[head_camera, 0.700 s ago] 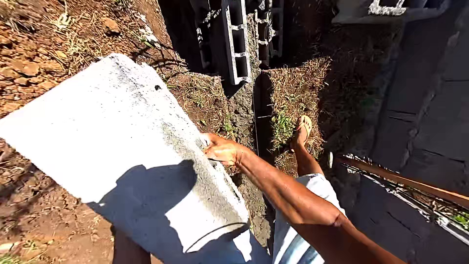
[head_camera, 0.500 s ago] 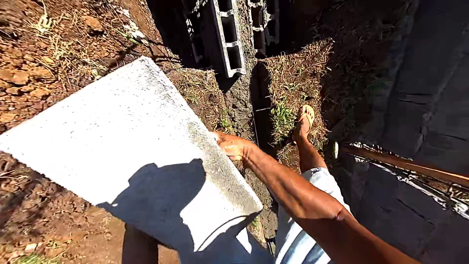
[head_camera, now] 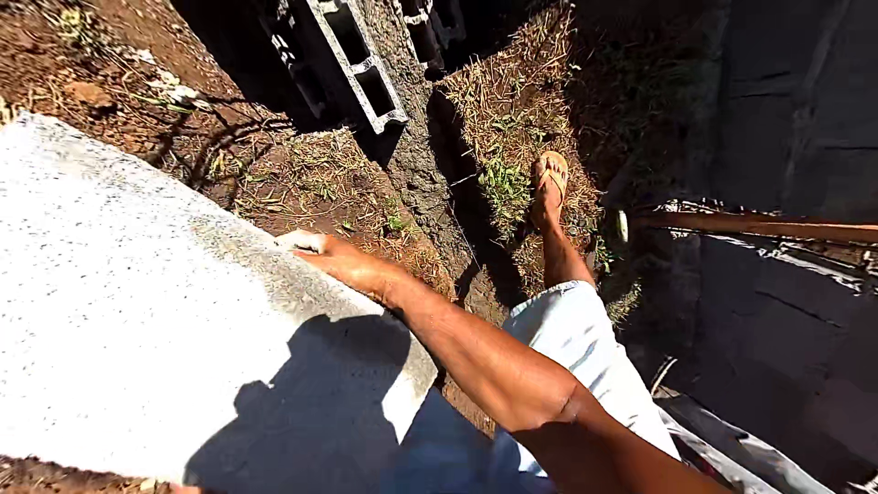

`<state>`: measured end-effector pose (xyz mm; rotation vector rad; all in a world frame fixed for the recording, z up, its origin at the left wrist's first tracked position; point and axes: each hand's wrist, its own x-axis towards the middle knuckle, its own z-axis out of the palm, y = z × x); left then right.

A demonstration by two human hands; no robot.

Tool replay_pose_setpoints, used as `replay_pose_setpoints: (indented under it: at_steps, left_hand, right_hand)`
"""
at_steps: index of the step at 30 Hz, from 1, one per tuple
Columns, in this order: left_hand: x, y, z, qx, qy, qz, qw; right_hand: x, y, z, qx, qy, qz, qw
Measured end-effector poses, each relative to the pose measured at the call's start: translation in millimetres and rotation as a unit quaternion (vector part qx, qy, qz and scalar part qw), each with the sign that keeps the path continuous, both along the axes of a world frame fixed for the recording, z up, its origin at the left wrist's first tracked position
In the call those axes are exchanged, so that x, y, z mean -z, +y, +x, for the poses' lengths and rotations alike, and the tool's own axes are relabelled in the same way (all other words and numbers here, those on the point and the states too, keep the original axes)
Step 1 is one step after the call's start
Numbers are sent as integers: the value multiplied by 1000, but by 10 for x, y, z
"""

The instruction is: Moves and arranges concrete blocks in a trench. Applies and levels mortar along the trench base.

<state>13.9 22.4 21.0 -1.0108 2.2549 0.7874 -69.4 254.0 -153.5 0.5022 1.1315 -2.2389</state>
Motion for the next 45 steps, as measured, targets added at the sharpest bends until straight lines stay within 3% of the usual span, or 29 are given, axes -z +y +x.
replay_pose_setpoints:
  at_steps: [1,3,7,10,14,18,21,25,28,33,36,40,45]
  left_hand:
    - [155,265,-100,-88,55,-54,993]
    - [263,140,-167,20,87,137,987]
    - [743,1255,-455,-3,102,285,953]
    - [1067,1988,-397,12,82,250,965]
    - [1384,2267,-249,53,37,202,977]
    - [1581,2208,-54,72,-22,159,984]
    - [1831,2076,38,110,-64,137,982]
    - [2371,1976,38,160,-123,66,977]
    - [2971,1851,14,142,-96,71,983]
    - [3654,1922,-119,119,-100,34,987]
    - [3994,1834,-60,120,-88,51,988]
    - [4318,1819,4,94,-90,76,989]
    - [4478,1845,-24,107,-125,81,983]
  right_hand:
    - [-80,144,23,4,-15,17,1000]
    - [1,416,127,44,-28,33,998]
    - [149,1237,430,42,-111,94,989]
    - [468,1532,756,31,-119,217,969]
    - [922,1574,1190,78,-185,209,957]
    - [1272,1403,1750,-3,-222,201,954]
    - [1354,1109,2325,-78,-324,159,929]
    - [1572,547,2679,104,-502,14,858]
    - [1983,375,2670,195,-506,43,839]
    - [2575,238,2780,262,-454,108,844]
    - [2700,197,2762,305,-495,87,809]
    - [2779,135,2699,422,-521,-22,742]
    - [2707,82,2634,502,-472,-109,717]
